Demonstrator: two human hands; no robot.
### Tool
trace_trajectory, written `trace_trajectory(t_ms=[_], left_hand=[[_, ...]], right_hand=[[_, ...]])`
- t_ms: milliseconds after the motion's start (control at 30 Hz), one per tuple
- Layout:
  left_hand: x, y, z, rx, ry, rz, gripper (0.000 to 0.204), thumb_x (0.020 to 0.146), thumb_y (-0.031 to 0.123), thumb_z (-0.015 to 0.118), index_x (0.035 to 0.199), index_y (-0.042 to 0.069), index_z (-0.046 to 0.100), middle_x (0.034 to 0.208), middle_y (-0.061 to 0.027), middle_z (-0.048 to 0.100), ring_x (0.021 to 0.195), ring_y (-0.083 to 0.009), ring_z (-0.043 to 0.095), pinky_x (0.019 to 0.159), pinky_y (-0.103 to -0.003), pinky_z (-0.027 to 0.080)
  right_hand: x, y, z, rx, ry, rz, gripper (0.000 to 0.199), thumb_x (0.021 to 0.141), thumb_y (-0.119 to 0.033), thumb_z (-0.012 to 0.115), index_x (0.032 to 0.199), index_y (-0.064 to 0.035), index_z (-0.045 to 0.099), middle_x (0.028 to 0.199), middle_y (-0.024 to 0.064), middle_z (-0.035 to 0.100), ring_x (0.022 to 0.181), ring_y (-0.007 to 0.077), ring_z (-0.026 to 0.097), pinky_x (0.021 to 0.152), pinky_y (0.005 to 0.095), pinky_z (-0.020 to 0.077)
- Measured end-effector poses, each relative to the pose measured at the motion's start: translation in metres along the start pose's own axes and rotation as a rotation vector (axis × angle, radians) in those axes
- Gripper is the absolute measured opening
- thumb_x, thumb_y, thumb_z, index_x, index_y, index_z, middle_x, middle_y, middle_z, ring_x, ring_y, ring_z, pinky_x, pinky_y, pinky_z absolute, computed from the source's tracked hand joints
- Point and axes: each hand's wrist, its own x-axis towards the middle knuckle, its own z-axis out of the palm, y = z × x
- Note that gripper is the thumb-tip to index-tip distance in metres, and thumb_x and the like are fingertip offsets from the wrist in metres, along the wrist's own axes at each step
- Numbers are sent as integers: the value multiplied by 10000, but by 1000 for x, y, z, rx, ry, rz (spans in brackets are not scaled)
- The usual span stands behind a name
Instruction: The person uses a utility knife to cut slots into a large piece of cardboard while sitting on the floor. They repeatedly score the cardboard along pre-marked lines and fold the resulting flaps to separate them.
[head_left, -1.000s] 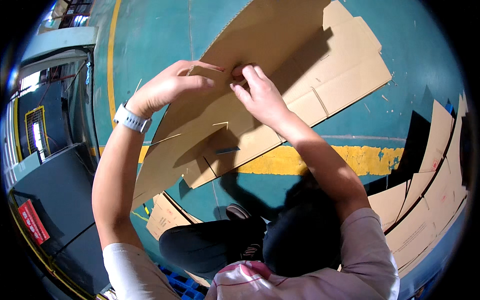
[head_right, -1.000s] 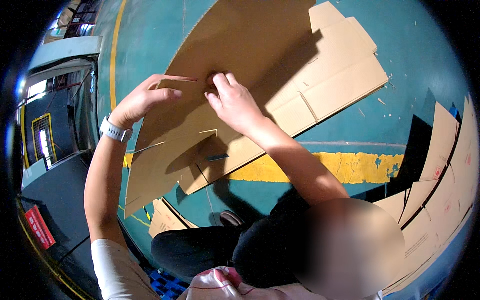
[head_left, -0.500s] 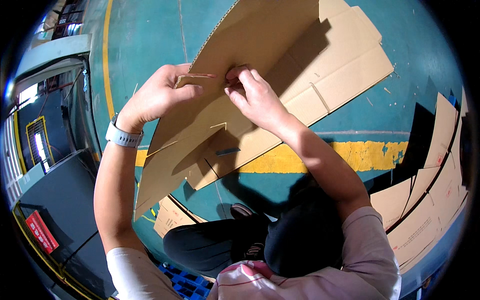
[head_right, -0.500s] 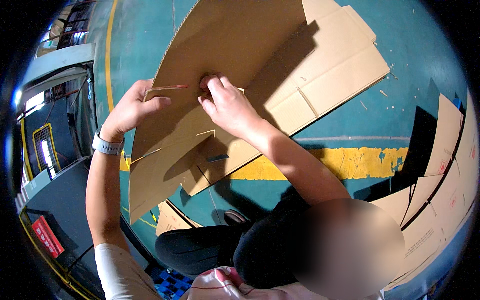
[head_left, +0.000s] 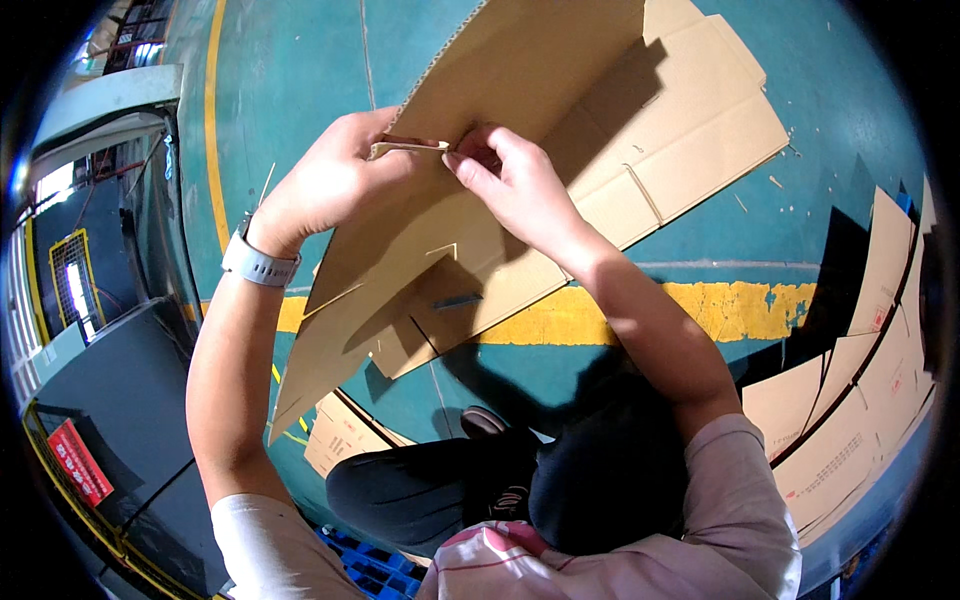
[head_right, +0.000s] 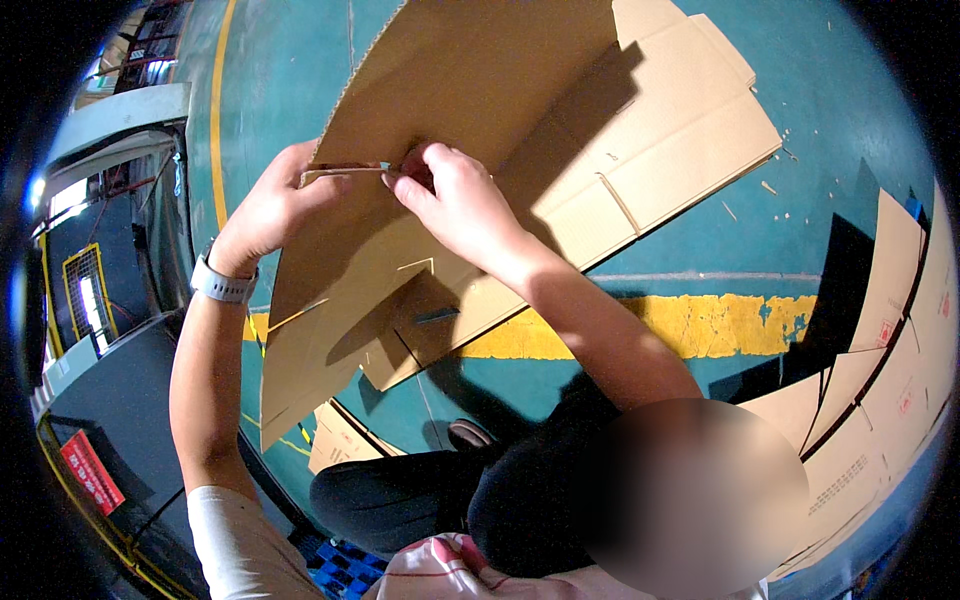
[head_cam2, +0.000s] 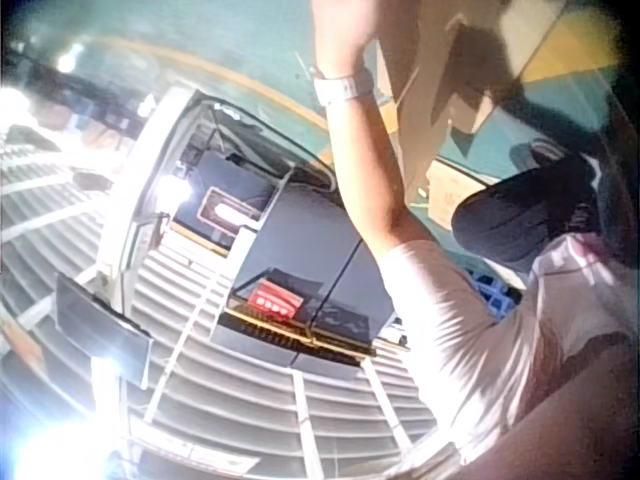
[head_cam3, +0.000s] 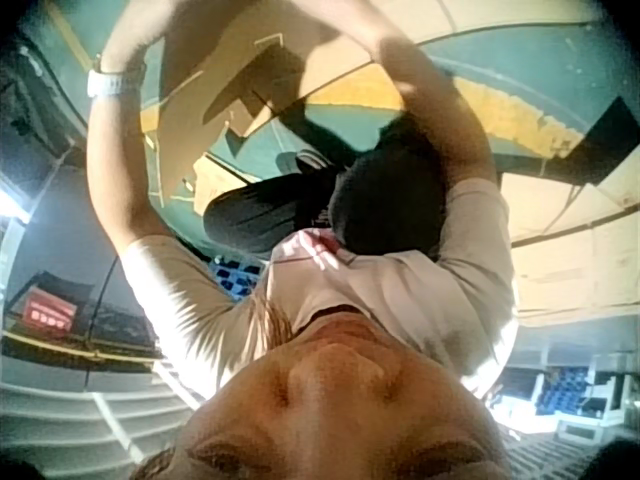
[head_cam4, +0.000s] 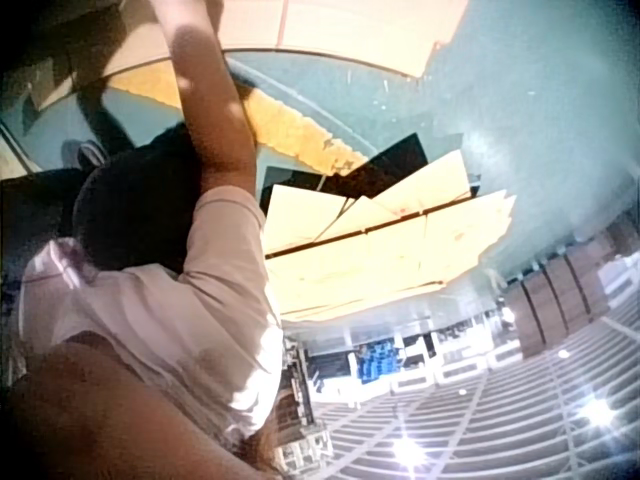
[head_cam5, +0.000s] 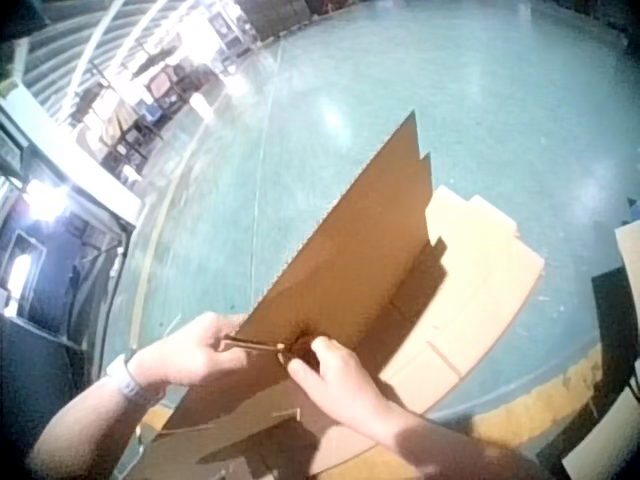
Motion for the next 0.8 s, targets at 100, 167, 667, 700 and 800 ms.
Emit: trace_trajectory(t_ms=[100, 167, 667, 700, 800], left_hand=[[1, -4, 11, -69, 82, 114, 402, 824, 148, 518, 1180, -32, 568, 1026, -130, 673, 907, -180, 593, 849, -308, 472], [1, -3, 11, -73, 66, 134, 411, 818, 149, 519, 1181, -39, 560, 1046, -149, 671, 922, -196, 596, 863, -315, 470], [12, -19, -3, 119, 34, 110, 301, 825, 150, 522, 1053, -26, 611, 882, -72, 656, 804, -136, 539, 747, -286, 455], [13, -24, -1, 102, 58, 133, 295, 831, 150, 522, 1047, -29, 613, 884, -69, 654, 803, -134, 536, 746, -284, 452], [13, -34, -6, 88, 124, 124, 281, 861, 161, 539, 1047, -34, 617, 908, -71, 656, 811, -119, 529, 750, -281, 447]], right_hand=[[9, -2, 1, 199, -17, 156, 260, 899, -186, 636, 869, 71, 615, 819, 177, 664, 758, 274, 658, 683, 380, 513], [11, -4, 0, 300, -34, 225, 265, 903, -178, 635, 856, 83, 623, 767, 153, 674, 695, 224, 660, 654, 350, 516], [8, -24, 33, -522, 330, -265, 153, 765, -73, 664, 788, -31, 519, 790, 158, 604, 756, 375, 616, 662, 471, 484], [10, -17, 34, -572, 378, -395, 134, 755, -45, 642, 774, -48, 509, 767, 139, 588, 738, 356, 611, 645, 453, 488], [16, -17, 34, -680, 350, -619, 149, 720, -35, 632, 761, -75, 495, 735, 111, 544, 705, 308, 592, 613, 410, 489]])
